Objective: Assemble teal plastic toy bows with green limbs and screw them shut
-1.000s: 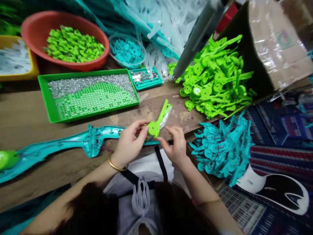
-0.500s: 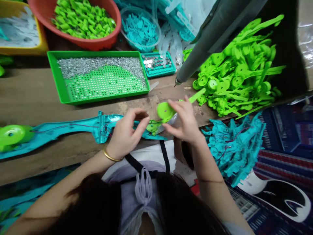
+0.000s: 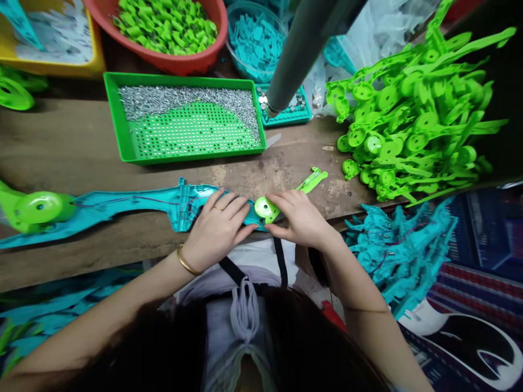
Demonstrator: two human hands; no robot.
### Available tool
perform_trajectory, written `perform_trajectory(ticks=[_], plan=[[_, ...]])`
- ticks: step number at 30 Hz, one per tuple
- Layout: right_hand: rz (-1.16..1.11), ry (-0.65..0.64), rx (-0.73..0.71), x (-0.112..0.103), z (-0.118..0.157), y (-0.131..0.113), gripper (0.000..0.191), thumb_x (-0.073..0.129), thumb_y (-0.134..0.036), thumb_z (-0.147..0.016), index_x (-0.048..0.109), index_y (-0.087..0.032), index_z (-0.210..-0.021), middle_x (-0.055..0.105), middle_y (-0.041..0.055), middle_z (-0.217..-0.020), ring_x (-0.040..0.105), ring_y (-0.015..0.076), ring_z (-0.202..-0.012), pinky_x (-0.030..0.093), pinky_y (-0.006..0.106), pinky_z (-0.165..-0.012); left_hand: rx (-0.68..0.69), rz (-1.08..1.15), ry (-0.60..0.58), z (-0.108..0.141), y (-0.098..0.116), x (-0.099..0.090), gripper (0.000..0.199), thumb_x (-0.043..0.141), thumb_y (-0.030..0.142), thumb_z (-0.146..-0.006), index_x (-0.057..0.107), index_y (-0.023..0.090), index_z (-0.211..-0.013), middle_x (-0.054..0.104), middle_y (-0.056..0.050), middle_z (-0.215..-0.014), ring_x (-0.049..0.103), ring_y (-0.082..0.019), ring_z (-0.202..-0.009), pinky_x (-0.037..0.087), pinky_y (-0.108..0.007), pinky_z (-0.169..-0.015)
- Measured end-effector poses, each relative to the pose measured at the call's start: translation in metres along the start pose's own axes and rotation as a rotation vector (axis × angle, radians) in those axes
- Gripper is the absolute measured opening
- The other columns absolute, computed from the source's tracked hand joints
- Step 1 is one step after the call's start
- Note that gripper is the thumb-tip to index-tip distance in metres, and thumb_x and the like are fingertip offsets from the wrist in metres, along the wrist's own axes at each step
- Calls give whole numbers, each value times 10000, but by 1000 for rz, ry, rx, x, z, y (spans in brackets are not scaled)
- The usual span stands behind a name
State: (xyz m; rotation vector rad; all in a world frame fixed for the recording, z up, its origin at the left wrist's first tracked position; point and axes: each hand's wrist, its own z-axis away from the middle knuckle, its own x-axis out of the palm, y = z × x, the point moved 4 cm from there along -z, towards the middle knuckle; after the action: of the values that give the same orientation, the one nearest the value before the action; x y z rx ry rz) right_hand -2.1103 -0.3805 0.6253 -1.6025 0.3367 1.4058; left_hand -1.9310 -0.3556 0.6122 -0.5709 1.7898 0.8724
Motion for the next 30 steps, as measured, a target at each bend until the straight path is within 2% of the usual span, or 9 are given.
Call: perform_trajectory(ticks=[9, 12, 16, 19, 21, 23, 24, 27, 30], plan=[[-118, 47, -62, 6, 2, 8, 571, 665, -370, -832, 496, -139, -1326, 597, 175, -1271, 542, 320, -1171, 430, 541, -1024, 33, -43, -9, -4, -1, -6, 376, 504, 388, -948, 659, 101, -1136, 681, -138, -1161, 601, -298, -1110, 398, -513, -1070], [-157, 63, -77, 12, 4, 9, 579, 662, -368, -837, 470, -145, -1337, 583, 178, -1291, 532, 310, -1225, 355, 580, -1110, 76, -30, 28, -7, 8, -7, 400, 536, 388, -932, 648, 75, -1154, 677, -170, -1157, 615, -306, -1103, 414, -523, -1067], [-225, 84, -78, 17, 7, 10, 519, 625, -327, -853, 459, -175, -1321, 588, 154, -1287, 533, 273, -1254, 252, 600, -1180, 201, 20, 60, -10, 26, 7, 432, 592, 346, -908, 618, 44, -1214, 608, -220, -1303, 568, -324, -1226, 439, -488, -1084], [-306, 166, -97, 9, 10, 19, 485, 616, -355, -861, 481, -190, -1296, 597, 132, -1276, 548, 248, -1236, 295, 538, -1176, 198, 61, 56, -10, 30, 18, 376, 577, 252, -918, 612, 54, -1236, 590, -214, -1340, 534, -313, -1288, 470, -447, -1076], [-314, 399, 40, -3, 11, 41, 391, 576, -364, -889, 528, -211, -1247, 606, 117, -1236, 564, 235, -1186, 378, 486, -1115, 193, 84, 46, -10, 29, 20, 365, 557, 255, -933, 614, 74, -1245, 605, -198, -1328, 532, -304, -1296, 480, -443, -1072], [-243, 662, 338, -12, 17, 72, 304, 546, -363, -904, 586, -222, -1171, 612, 108, -1160, 574, 238, -1107, 426, 469, -1033, 201, 58, 37, -10, 29, 18, 357, 545, 291, -945, 631, 83, -1222, 619, -186, -1313, 553, -300, -1276, 488, -443, -1067], [-199, 734, 500, -12, 20, 87, 287, 550, -373, -900, 610, -219, -1135, 613, 106, -1114, 577, 245, -1065, 430, 478, -1004, 210, 26, 40, -11, 30, 17, 346, 542, 299, -949, 643, 86, -1203, 629, -176, -1302, 570, -298, -1257, 492, -444, -1063], [-161, 712, 803, -2, 25, 116, 332, 596, -440, -863, 649, -214, -1100, 615, 82, -1009, 583, 253, -974, 406, 517, -978, 231, -80, 81, -10, 34, 18, 317, 559, 288, -945, 655, 84, -1168, 652, -152, -1275, 599, -292, -1222, 484, -452, -1065], [-196, 683, 856, 5, 27, 123, 347, 605, -474, -849, 658, -237, -1097, 613, 61, -996, 584, 242, -951, 391, 522, -976, 240, -137, 153, -6, 37, 22, 326, 603, 259, -922, 641, 62, -1178, 645, -160, -1280, 599, -292, -1222, 464, -455, -1077]])
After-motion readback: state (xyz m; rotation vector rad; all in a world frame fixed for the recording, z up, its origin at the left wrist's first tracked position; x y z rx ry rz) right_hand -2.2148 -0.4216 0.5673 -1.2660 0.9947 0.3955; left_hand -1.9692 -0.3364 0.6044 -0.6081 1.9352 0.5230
